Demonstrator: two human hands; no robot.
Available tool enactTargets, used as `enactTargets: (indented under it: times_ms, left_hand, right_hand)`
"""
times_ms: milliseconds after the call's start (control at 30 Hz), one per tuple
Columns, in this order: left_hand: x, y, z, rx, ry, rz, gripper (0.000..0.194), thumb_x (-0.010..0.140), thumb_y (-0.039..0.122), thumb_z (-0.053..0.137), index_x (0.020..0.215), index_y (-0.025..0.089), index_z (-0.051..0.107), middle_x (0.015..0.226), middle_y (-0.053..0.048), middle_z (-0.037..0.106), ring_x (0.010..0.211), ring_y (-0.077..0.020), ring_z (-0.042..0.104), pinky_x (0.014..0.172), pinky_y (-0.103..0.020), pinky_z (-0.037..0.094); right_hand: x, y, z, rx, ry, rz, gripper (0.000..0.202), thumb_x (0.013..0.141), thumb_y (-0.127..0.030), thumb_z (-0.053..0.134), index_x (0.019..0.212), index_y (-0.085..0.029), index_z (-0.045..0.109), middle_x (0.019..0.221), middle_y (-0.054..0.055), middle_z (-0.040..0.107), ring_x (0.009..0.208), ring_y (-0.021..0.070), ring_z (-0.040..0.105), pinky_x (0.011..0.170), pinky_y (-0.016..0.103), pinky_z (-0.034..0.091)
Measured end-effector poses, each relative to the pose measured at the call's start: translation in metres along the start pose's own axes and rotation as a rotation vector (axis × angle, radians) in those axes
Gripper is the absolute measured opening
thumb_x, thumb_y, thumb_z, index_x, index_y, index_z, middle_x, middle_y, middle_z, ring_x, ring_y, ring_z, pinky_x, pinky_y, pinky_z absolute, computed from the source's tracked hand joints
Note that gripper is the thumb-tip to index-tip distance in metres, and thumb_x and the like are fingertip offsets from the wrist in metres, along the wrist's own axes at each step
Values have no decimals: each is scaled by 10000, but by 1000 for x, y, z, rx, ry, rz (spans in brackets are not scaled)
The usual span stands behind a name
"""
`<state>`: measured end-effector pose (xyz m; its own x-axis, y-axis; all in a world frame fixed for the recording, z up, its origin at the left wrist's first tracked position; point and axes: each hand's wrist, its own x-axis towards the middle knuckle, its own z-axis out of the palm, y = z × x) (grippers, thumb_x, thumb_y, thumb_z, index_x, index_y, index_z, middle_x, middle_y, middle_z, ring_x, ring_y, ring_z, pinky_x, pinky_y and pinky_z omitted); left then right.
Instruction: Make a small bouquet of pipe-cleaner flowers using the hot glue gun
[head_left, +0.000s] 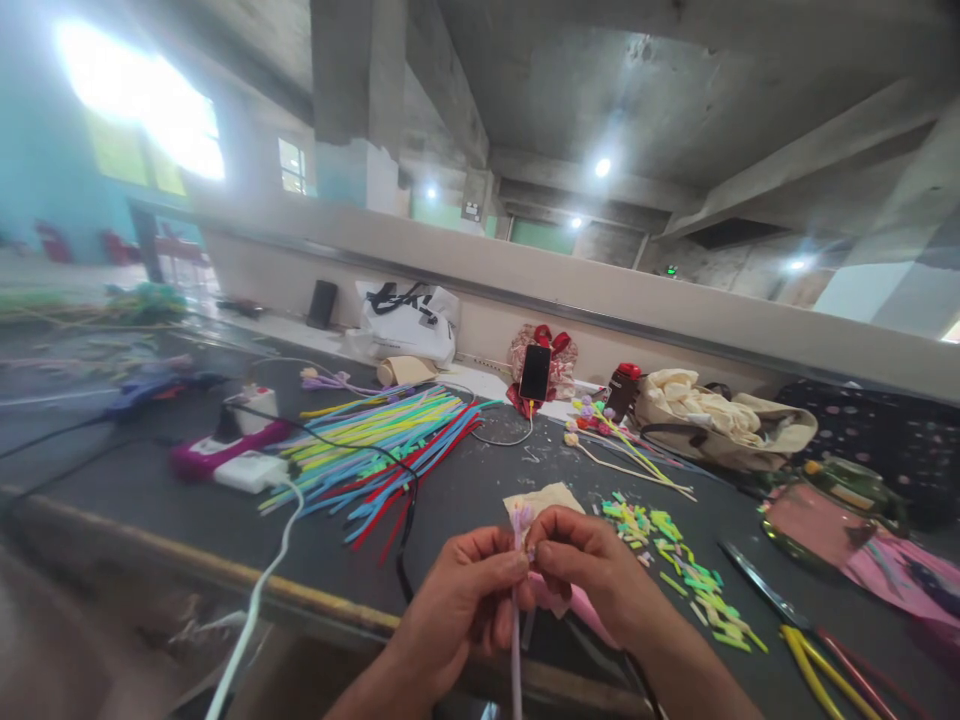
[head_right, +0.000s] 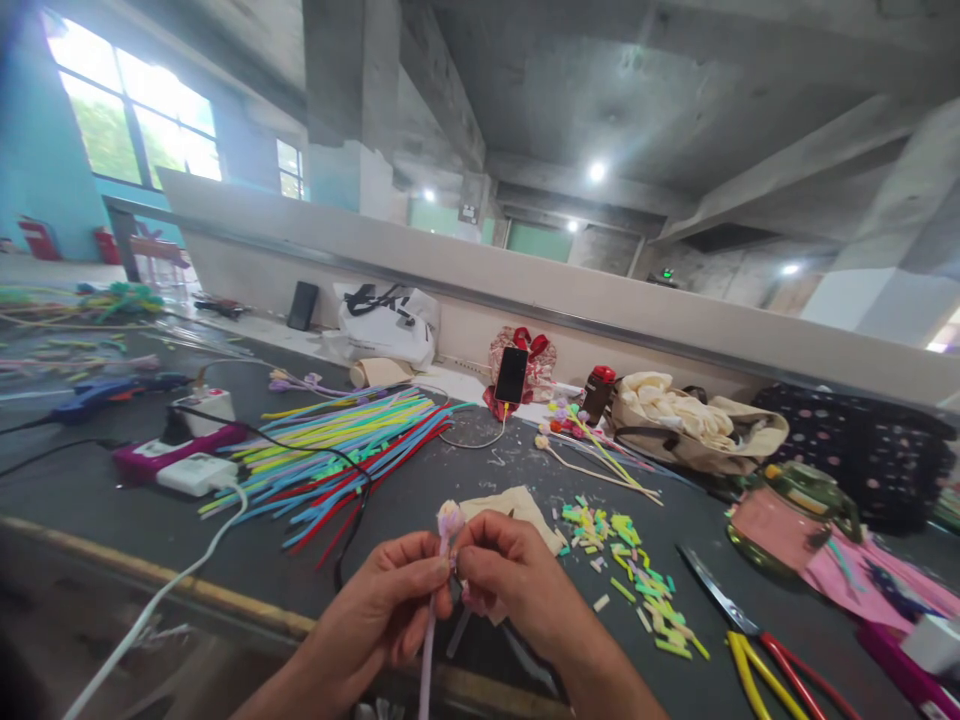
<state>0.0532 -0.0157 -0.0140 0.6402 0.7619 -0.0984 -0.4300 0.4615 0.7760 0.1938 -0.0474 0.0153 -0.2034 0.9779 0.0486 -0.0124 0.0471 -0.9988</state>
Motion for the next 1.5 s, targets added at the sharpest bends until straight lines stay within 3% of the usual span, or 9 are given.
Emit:
enactTargets:
  times_ms: [267,367,467,567,667,867,1067,1400,1500]
  left_hand:
    - [1,-3,-3,-29,36,-18,176,614,236,643,512,119,562,384,11,570,223,-16,383,254,-106,245]
    - [2,-2,-4,-60,38,-42,215,635,259,630,491,122,548,345,28,529,206,-10,337,240,-110,214]
    - [2,-2,-3,-97,11,-42,227,633,239,623,461,124,533,319,36,501,192,-6,315,231,-113,184]
    - [2,-3,-3,-96,-26,-45,226,630,240,626,462,117,537,336,26,514,195,0,311,232,-114,170]
    - [2,-4,-4,-98,-41,-79,192,625,248,638,512,117,555,370,22,535,216,0,330,247,-114,174]
    - [2,-5,-5,-121,-83,-120,140,656,220,617,578,109,586,381,24,539,218,-1,334,245,-108,191]
    - [-1,0,1,-203,-93,-190,114,598,183,645,534,97,608,344,12,543,210,-3,350,226,-85,220]
    - [1,-4,-1,-224,-210,-232,138,677,147,577,580,73,642,379,-9,547,298,-27,478,327,-78,372]
    - [1,-5,-2,-231,-206,-267,141,676,152,577,585,64,638,385,-7,545,296,-25,475,307,-70,350]
  right_hand:
    - [6,18,-5,152,38,55,193,691,-321,618,717,-132,584,563,-9,545,408,63,449,397,174,309]
    - [1,10,-7,-109,184,-86,149,729,-295,585,747,-154,629,630,6,580,492,92,521,436,185,368]
    - [-6,-1,-10,-503,273,-353,70,736,-227,582,759,-195,639,696,13,596,599,117,557,503,198,413]
    - [-10,-6,-10,-769,210,-558,66,750,-195,570,783,-214,623,735,28,604,674,137,565,580,225,441]
    - [-11,-5,-7,-876,152,-616,77,775,-181,540,791,-213,608,748,32,600,665,123,564,588,214,442]
    - [-10,-6,-7,-1021,126,-597,74,796,-169,495,755,-197,551,724,22,579,674,124,545,598,220,406]
    - [-5,-28,-25,-1075,63,-601,96,814,-142,473,762,-191,538,771,18,584,719,111,537,630,209,400]
    - [2,-47,-28,-1272,-154,-587,98,809,-172,502,773,-197,590,798,14,625,772,120,533,684,227,388]
    - [3,-49,-27,-1309,-207,-593,112,820,-183,488,762,-193,584,788,10,628,757,121,524,688,240,379]
